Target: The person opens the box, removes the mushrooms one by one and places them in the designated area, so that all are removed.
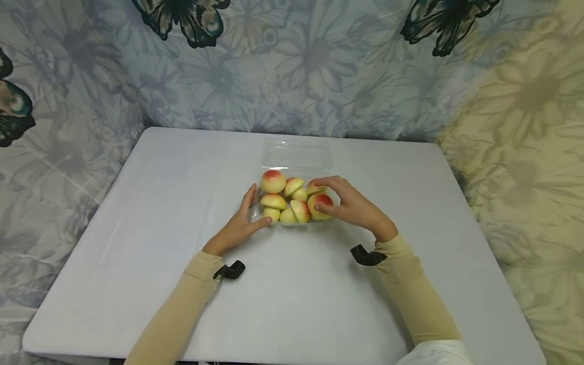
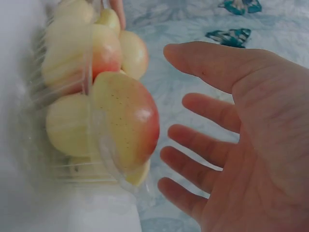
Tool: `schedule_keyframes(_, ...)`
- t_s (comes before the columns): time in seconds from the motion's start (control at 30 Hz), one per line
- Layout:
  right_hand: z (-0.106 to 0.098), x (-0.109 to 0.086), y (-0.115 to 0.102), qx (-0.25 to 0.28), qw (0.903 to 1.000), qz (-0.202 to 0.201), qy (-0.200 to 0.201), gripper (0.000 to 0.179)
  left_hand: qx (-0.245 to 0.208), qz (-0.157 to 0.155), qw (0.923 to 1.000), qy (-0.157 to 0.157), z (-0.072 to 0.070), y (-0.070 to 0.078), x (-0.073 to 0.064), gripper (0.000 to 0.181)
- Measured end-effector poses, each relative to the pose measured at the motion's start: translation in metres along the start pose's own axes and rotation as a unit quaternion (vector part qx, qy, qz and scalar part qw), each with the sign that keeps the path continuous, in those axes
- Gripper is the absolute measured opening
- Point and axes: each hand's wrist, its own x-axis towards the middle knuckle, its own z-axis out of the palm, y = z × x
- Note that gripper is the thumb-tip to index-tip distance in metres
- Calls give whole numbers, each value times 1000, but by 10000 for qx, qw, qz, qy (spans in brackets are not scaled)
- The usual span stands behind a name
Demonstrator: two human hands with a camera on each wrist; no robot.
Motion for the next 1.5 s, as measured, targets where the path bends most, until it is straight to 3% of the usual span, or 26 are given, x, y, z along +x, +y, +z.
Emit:
schedule_keyframes(0.13, 4, 0, 2, -31, 9999, -108, -4, 52, -22, 13, 10000, 5, -4, 0, 1, 103)
schedule_keyframes(0.3, 6, -3, 4, -43, 10000, 67, 11, 55, -93, 4, 9999, -47, -3, -3, 1, 104)
schedule_keyframes(0.43, 8, -7, 5, -94, 9997, 221, -5, 59, -104, -20, 9999, -13, -1, -7, 0, 105)
schedule_keyframes(0.8, 15, -13, 9, -447, 9987, 191, -132, 56, -207, 17, 9998, 76, 7, -15, -5, 104)
schedule_keyframes(1.03, 13, -12, 5, -690, 9973, 212, -99, 52, -192, 76, 9998, 68, 6, -11, -4, 105)
schedule_keyframes(1.5, 13, -9, 0, -1158, 9911, 607, -241, 60, -99, 79, 9999, 81, 0, -5, -3, 105)
